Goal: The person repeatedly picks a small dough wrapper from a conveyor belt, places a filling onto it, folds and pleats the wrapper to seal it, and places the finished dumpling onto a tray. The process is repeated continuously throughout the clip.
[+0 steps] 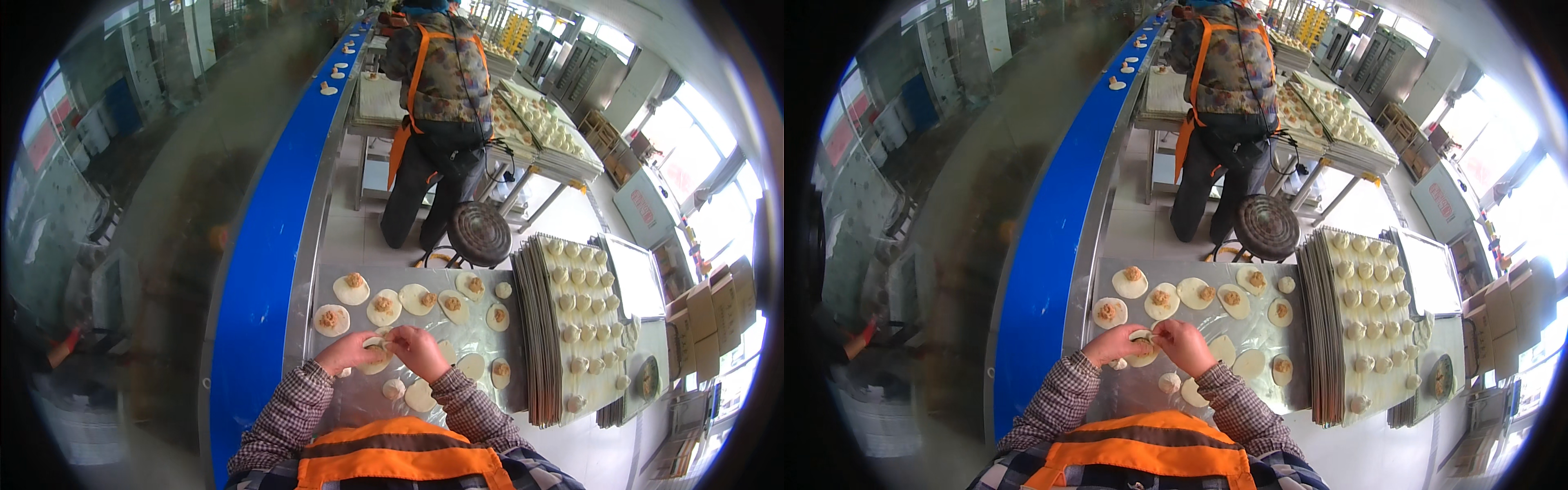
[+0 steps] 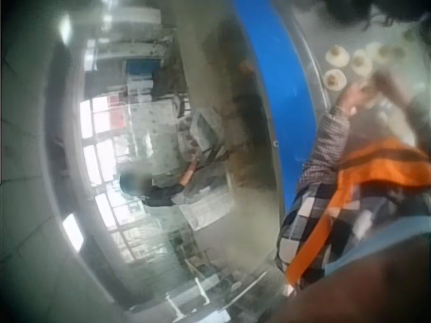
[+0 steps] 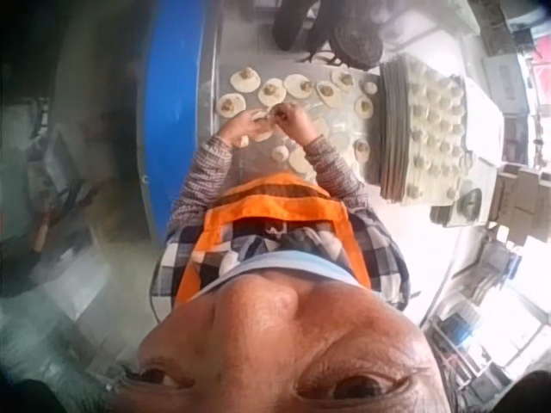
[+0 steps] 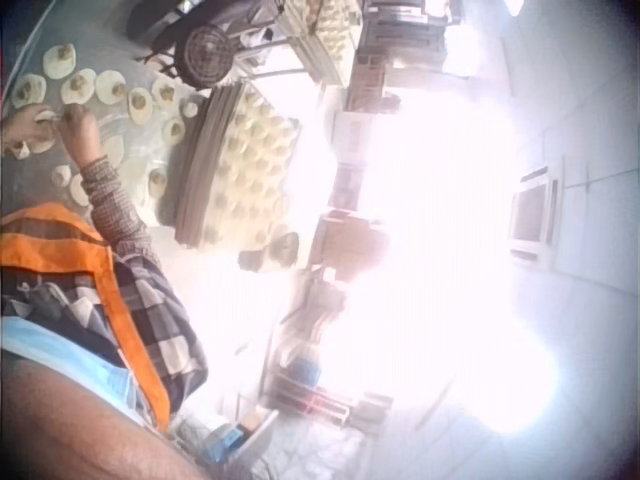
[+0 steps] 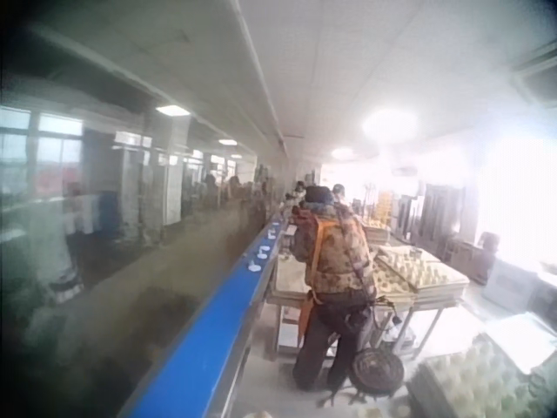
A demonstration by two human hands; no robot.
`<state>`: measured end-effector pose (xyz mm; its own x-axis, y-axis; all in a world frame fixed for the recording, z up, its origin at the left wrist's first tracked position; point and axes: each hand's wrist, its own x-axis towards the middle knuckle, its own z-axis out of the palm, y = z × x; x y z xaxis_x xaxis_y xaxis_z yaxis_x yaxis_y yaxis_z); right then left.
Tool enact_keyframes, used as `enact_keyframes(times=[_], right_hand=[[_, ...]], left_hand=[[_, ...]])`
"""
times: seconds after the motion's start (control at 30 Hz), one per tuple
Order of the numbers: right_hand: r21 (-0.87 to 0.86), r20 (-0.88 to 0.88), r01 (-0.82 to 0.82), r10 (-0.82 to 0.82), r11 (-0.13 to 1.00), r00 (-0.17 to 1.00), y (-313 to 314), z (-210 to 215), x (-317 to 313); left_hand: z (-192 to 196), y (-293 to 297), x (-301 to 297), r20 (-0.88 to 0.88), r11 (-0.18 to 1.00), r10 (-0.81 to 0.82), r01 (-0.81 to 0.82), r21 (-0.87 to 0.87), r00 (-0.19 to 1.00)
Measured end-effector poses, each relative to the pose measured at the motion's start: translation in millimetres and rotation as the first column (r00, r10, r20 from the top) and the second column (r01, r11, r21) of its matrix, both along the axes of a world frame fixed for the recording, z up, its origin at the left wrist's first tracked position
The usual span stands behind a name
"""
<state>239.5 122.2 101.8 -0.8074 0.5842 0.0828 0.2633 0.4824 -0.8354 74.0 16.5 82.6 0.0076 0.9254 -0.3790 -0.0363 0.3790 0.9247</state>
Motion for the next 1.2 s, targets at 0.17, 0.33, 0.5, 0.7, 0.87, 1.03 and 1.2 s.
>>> enact_keyframes(times=[0.17,0.33,0.5,0.7,0.87,1.03,1.2], right_hand=[[0.147,0.111,-0.098,0.082,0.984,0.99,-9.2,3.8,-13.6],[-0.083,0.078,0.035,-0.029,0.996,0.997,-18.0,1.8,-23.4],[-0.02,0.141,-0.078,0.08,0.997,0.987,-24.1,3.9,-37.0],[0.131,0.085,-0.192,0.182,0.973,0.98,-36.4,0.2,-46.1],[-0.067,0.179,-0.021,0.033,0.998,0.983,-40.4,-4.1,-48.8],[-0.226,0.073,0.088,-0.073,0.97,0.995,-48.9,-6.5,-56.6],[0.107,0.099,0.031,-0.041,0.994,0.994,-52.8,-18.7,-54.7]], left_hand=[[-4.6,-10.5,-18.7,0.275,0.998,0.013,-0.031,0.061,0.961],[-12.3,-21.4,-32.0,0.25,0.995,0.064,-0.043,-0.087,0.966],[-19.4,-22.8,-43.5,0.137,0.987,-0.139,0.149,-0.066,0.981],[-38.8,-22.8,-67.1,0.151,0.949,-0.315,0.313,0.042,0.937],[-42.3,-39.7,-65.5,0.469,0.991,0.087,-0.03,-0.128,0.879],[-33.0,-45.4,-56.3,0.206,0.994,0.106,-0.108,0.0,0.973],[-35.3,-37.3,-60.1,0.018,0.991,-0.034,0.036,-0.131,0.999]])
